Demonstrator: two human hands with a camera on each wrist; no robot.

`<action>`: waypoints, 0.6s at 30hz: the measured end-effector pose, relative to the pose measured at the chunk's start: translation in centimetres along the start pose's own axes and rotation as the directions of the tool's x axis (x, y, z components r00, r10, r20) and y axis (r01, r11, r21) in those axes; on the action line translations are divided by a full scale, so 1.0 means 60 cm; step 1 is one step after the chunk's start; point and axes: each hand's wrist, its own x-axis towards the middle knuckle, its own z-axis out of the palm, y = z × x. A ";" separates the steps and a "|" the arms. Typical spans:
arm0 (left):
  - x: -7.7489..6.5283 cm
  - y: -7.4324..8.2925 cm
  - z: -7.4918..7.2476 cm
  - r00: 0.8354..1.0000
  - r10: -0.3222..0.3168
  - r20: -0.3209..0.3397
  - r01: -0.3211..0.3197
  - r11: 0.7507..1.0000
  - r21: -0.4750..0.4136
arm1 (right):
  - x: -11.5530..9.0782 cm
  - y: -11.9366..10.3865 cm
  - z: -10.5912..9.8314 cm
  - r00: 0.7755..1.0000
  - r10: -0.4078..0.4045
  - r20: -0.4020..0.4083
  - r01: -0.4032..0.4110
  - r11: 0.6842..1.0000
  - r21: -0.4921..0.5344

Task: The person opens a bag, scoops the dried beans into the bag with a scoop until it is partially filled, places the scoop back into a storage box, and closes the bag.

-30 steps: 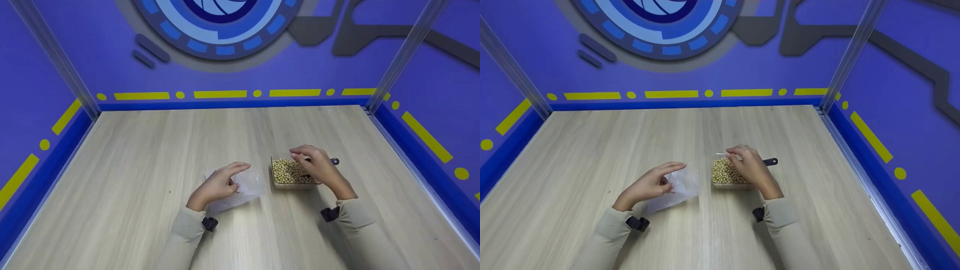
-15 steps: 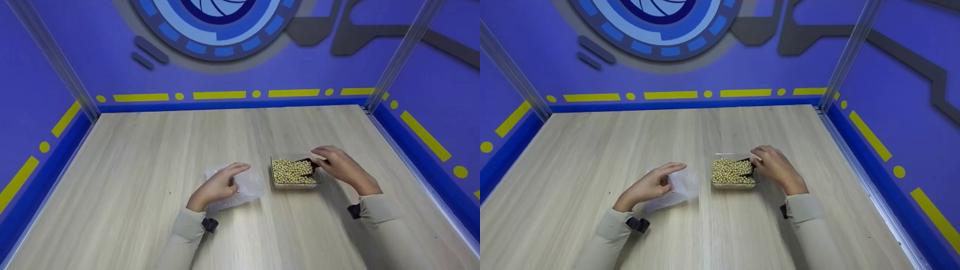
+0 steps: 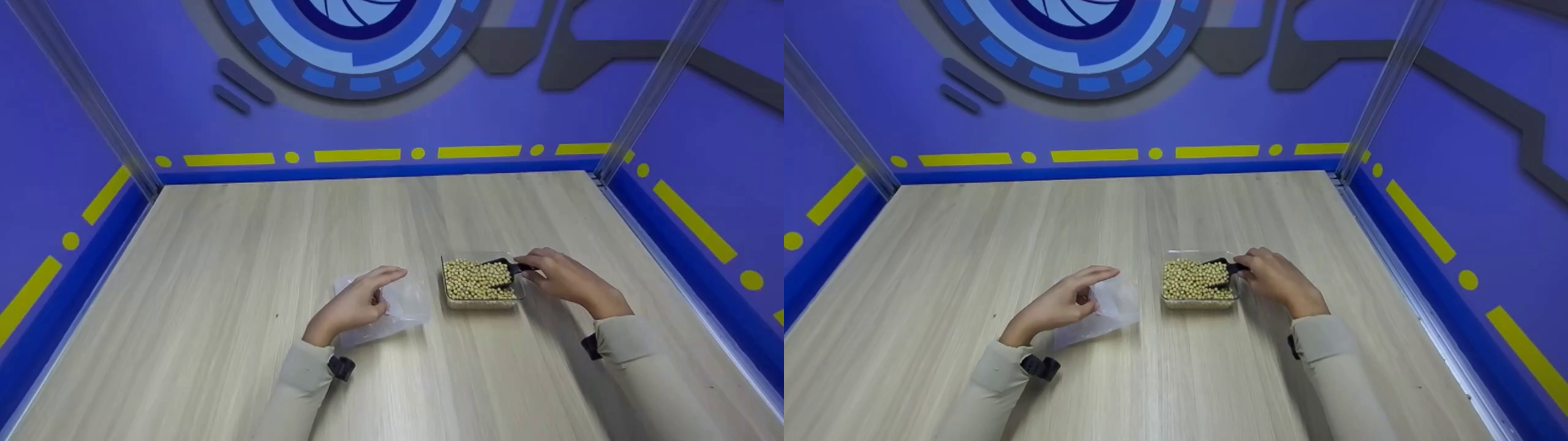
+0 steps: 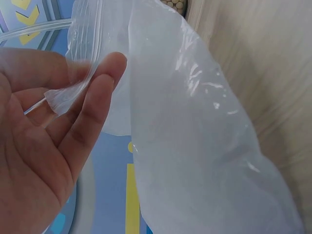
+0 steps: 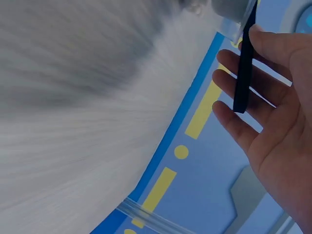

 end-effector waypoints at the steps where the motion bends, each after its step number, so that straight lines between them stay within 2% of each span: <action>1: 0.001 -0.001 0.000 1.000 0.004 -0.001 -0.004 1.000 -0.002 | 0.000 0.001 0.001 1.000 -0.003 -0.001 0.003 1.000 -0.005; 5: 0.002 -0.001 0.000 1.000 0.010 -0.004 -0.010 1.000 0.004 | 0.001 0.003 0.004 1.000 -0.017 -0.011 0.017 1.000 -0.013; 8: 0.001 -0.001 -0.002 1.000 0.006 -0.004 -0.006 1.000 0.002 | 0.002 0.006 0.007 1.000 -0.022 -0.014 0.022 1.000 0.020; 13: -0.001 -0.001 -0.003 1.000 0.000 0.001 0.000 1.000 -0.018 | 0.004 0.010 0.014 1.000 0.003 -0.002 -0.003 0.995 0.098; 18: 0.000 -0.002 -0.002 1.000 0.003 0.003 -0.003 1.000 -0.006 | 0.006 0.010 0.018 0.999 0.045 0.026 -0.048 0.990 0.134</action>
